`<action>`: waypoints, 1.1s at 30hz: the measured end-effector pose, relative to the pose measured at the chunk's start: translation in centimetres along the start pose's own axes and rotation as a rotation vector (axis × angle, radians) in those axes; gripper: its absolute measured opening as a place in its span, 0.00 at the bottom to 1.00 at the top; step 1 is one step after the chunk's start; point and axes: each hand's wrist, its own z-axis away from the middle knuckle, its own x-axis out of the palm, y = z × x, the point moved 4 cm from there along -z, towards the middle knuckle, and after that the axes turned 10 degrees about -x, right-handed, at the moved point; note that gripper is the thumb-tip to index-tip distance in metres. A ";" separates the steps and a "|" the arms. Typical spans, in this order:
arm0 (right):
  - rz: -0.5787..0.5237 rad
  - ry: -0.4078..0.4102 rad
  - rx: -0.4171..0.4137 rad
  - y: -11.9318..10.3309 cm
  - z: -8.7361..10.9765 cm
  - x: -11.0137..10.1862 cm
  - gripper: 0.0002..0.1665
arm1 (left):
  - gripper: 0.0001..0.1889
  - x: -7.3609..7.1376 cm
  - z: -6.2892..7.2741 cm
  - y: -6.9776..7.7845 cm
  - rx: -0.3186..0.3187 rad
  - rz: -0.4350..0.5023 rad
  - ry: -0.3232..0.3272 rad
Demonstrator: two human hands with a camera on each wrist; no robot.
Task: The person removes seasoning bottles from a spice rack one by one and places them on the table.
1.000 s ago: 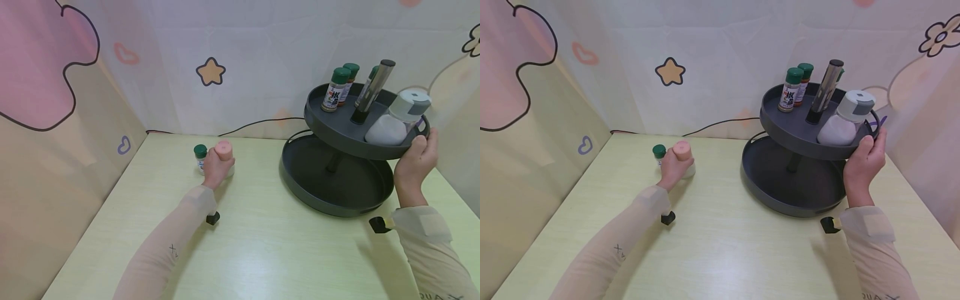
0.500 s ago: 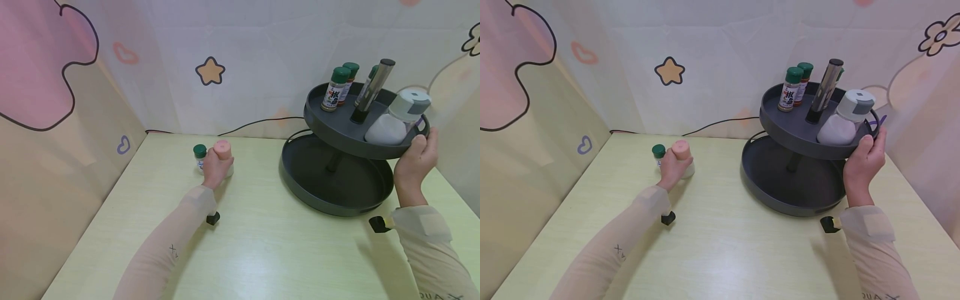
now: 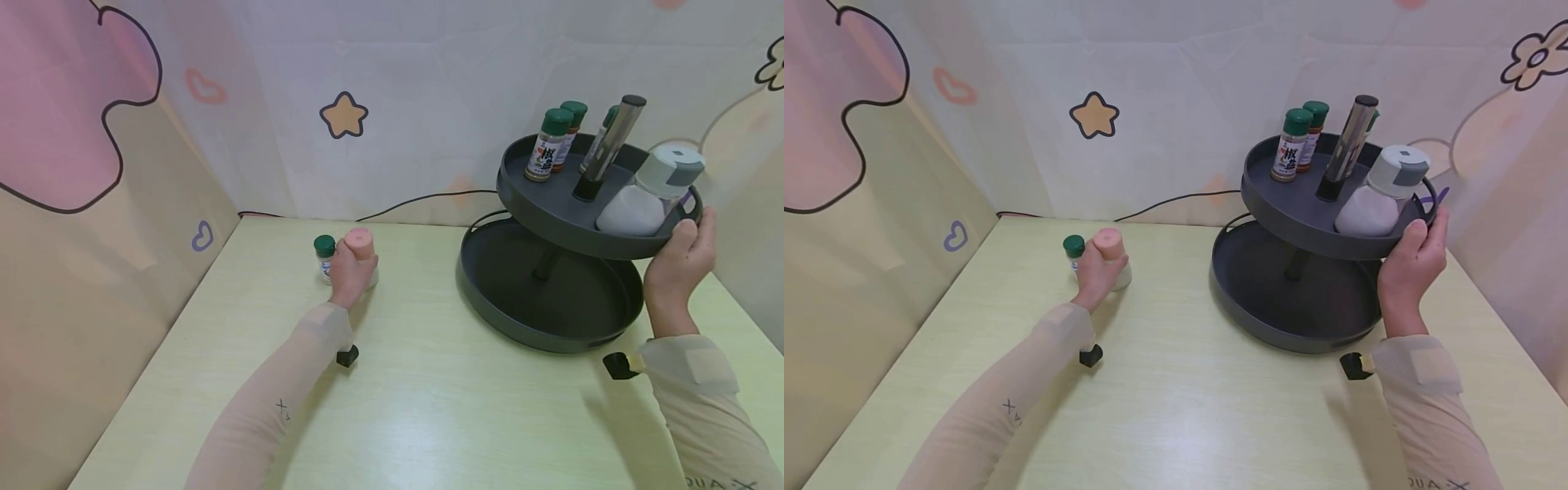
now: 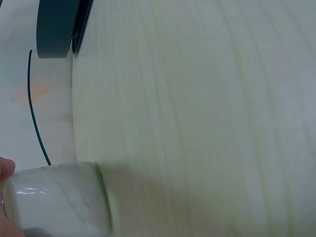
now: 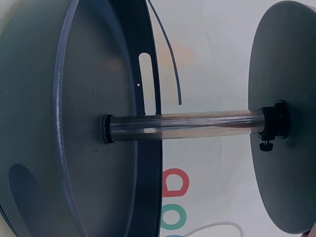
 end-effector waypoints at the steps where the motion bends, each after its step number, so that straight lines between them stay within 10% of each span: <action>1: 0.007 -0.003 0.003 0.0 0.0 0.0 0.24 | 0.32 0.0 0.0 0.0 0.004 0.001 0.002; 33: -0.030 0.007 -0.001 -0.3 0.2 0.0 0.21 | 0.34 -0.3 0.5 0.7 0.074 0.064 0.091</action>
